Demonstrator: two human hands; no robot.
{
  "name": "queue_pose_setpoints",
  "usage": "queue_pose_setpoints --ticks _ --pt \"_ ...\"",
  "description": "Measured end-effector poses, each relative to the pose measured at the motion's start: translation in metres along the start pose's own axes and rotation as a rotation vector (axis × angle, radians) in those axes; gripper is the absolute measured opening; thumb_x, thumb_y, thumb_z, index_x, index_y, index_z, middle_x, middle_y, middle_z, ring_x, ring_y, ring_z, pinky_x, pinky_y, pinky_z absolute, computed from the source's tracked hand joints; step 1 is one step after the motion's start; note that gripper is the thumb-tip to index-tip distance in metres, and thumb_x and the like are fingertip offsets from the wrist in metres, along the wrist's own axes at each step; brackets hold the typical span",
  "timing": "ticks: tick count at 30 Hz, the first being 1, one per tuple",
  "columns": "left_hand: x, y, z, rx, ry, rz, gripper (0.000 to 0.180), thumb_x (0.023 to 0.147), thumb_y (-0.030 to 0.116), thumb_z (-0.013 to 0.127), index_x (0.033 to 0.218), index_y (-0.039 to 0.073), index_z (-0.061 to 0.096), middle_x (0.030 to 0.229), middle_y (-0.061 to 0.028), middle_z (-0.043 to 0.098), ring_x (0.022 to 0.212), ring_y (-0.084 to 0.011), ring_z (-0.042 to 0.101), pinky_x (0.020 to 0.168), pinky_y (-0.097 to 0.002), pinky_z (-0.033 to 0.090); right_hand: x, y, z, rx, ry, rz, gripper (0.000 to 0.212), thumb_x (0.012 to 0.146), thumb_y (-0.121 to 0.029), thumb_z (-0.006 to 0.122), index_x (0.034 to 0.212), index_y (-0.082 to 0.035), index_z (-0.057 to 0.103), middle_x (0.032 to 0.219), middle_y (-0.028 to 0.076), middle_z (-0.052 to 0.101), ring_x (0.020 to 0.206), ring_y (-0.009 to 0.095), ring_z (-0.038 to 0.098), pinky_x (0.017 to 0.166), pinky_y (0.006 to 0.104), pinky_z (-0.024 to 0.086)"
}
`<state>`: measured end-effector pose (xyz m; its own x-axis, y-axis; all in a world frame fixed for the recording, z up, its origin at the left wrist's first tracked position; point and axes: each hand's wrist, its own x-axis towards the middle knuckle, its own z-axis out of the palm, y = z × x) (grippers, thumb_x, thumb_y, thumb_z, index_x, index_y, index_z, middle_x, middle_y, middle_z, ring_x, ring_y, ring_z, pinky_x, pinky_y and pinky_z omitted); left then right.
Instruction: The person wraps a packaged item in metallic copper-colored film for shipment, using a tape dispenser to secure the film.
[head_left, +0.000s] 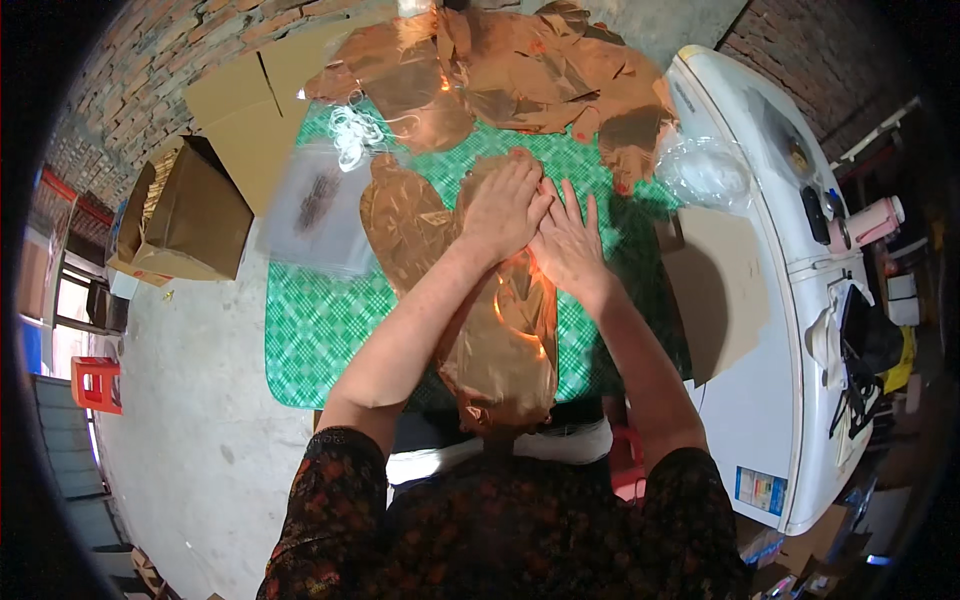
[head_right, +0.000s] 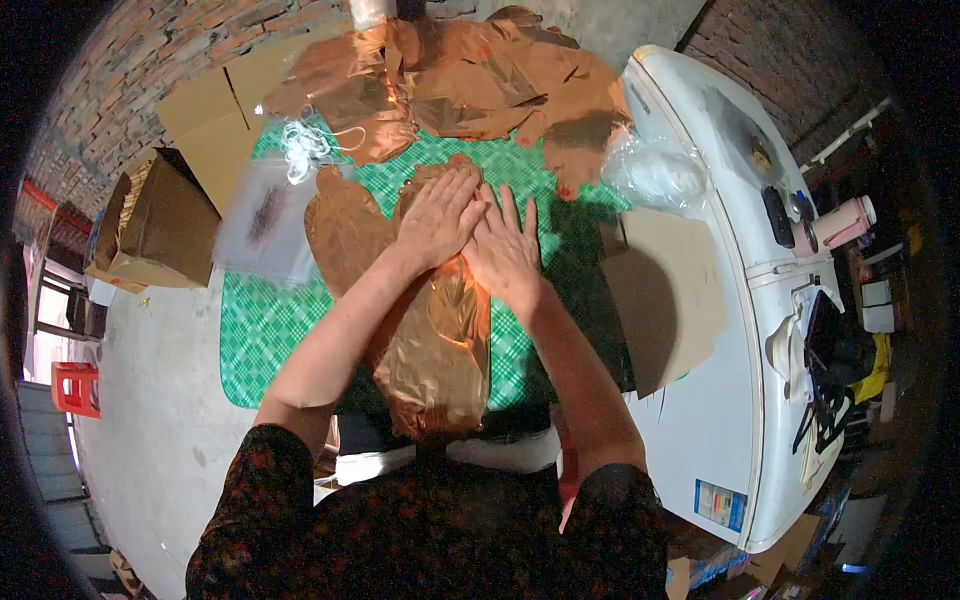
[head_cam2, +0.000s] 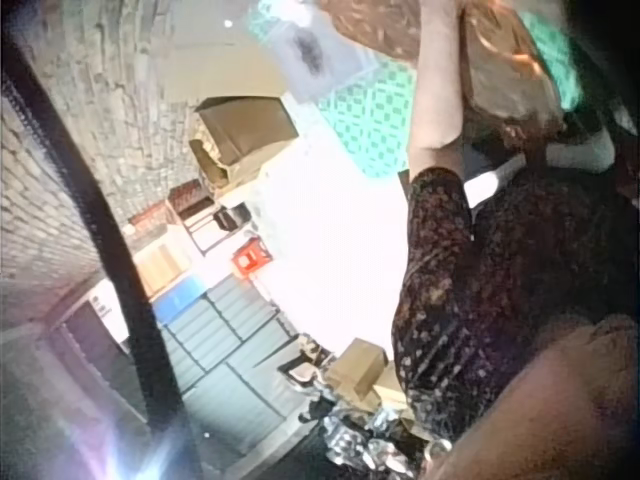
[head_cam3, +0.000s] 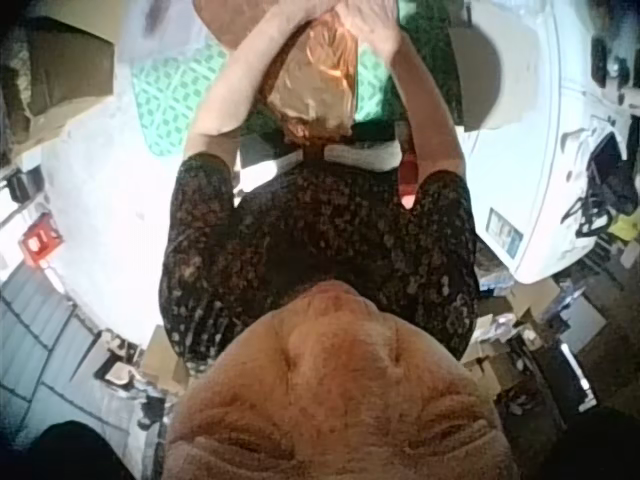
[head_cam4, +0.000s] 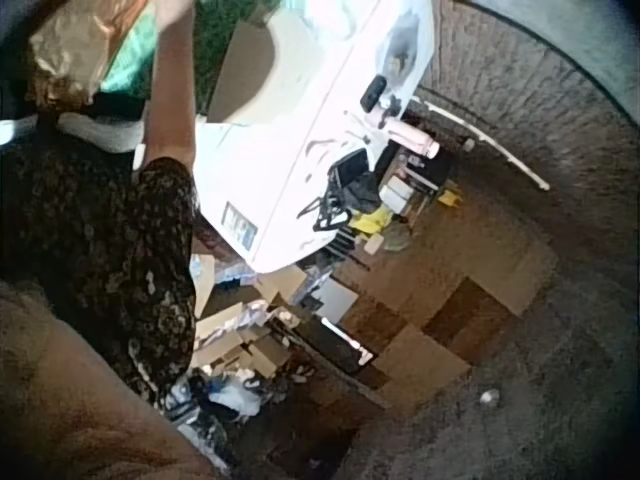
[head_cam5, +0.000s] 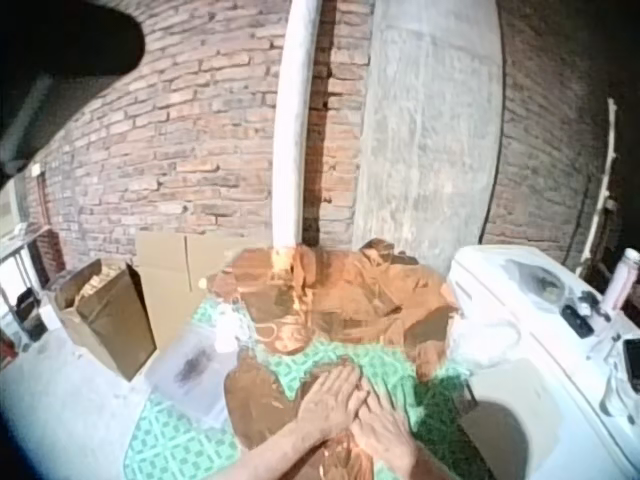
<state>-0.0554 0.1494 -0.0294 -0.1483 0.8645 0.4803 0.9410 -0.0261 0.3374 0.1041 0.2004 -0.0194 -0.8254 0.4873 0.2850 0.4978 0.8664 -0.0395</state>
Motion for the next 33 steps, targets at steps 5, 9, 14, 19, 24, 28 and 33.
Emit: queue_pose_setpoints --ticks 5,9,14,19,24,28,33 --pt "0.000 0.002 -0.001 -0.020 -0.003 -0.009 0.062 0.110 0.045 0.040 0.152 0.001 0.049 0.158 -0.0184 0.050 0.150 -0.0331 0.041 0.122 -0.0462 0.031 -0.002 0.001 -0.001 -0.031 -0.017 0.005 0.067 0.107 -0.040 0.044 0.164 -0.007 0.029 0.171 0.015 0.028 0.158 0.043 0.021 0.125 0.0673 0.012" --pt "-0.001 -0.004 0.003 -0.003 0.057 0.012 0.059 0.109 0.042 0.042 0.151 0.002 0.051 0.155 -0.0180 0.052 0.149 -0.0343 0.042 0.119 -0.0482 0.033 0.000 0.000 0.001 -0.061 0.002 -0.021 0.067 0.105 -0.038 0.050 0.162 -0.008 0.032 0.171 0.016 0.027 0.157 0.046 0.021 0.123 0.0704 0.016" --pt "0.014 -0.004 -0.006 0.134 0.079 0.134 0.050 0.107 0.040 0.048 0.140 0.006 0.061 0.148 -0.0164 0.057 0.148 -0.0364 0.043 0.115 -0.0493 0.035 0.001 -0.001 -0.002 -0.019 -0.045 0.031 0.064 0.107 -0.042 0.047 0.162 -0.012 0.036 0.171 0.016 0.027 0.158 0.044 0.020 0.123 0.0705 0.013" --pt "0.024 -0.002 -0.006 0.176 -0.053 0.080 0.046 0.107 0.043 0.047 0.136 0.013 0.067 0.150 -0.0145 0.058 0.150 -0.0366 0.040 0.116 -0.0525 0.033 -0.002 -0.001 -0.005 -0.076 -0.083 0.024 0.062 0.107 -0.043 0.046 0.162 -0.015 0.039 0.170 0.015 0.029 0.158 0.042 0.020 0.125 0.0684 0.011" --pt "0.018 -0.015 0.003 0.316 -0.070 0.016 0.055 0.109 0.049 0.040 0.155 0.023 0.053 0.165 -0.0094 0.042 0.157 -0.0351 0.029 0.125 -0.0593 0.020 -0.002 -0.004 -0.002 0.010 0.015 0.046 0.060 0.107 -0.043 0.046 0.158 -0.012 0.044 0.167 0.014 0.035 0.156 0.040 0.025 0.124 0.0688 0.012" --pt "0.016 -0.031 -0.003 0.446 0.039 0.058 0.058 0.110 0.049 0.038 0.156 0.016 0.051 0.161 -0.0117 0.049 0.154 -0.0383 0.033 0.124 -0.0622 0.021 -0.003 -0.010 -0.001 0.042 -0.044 0.072 0.060 0.109 -0.043 0.042 0.158 -0.010 0.042 0.172 0.012 0.027 0.159 0.038 0.021 0.125 0.0668 0.012" --pt "0.006 -0.009 -0.012 0.253 0.162 0.182 0.058 0.109 0.047 0.043 0.154 0.012 0.052 0.159 -0.0131 0.051 0.150 -0.0321 0.042 0.124 -0.0535 0.028 -0.002 0.005 0.004 -0.041 -0.020 0.054 0.060 0.105 -0.040 0.048 0.157 -0.009 0.044 0.170 0.012 0.030 0.158 0.038 0.023 0.123 0.0699 0.017"
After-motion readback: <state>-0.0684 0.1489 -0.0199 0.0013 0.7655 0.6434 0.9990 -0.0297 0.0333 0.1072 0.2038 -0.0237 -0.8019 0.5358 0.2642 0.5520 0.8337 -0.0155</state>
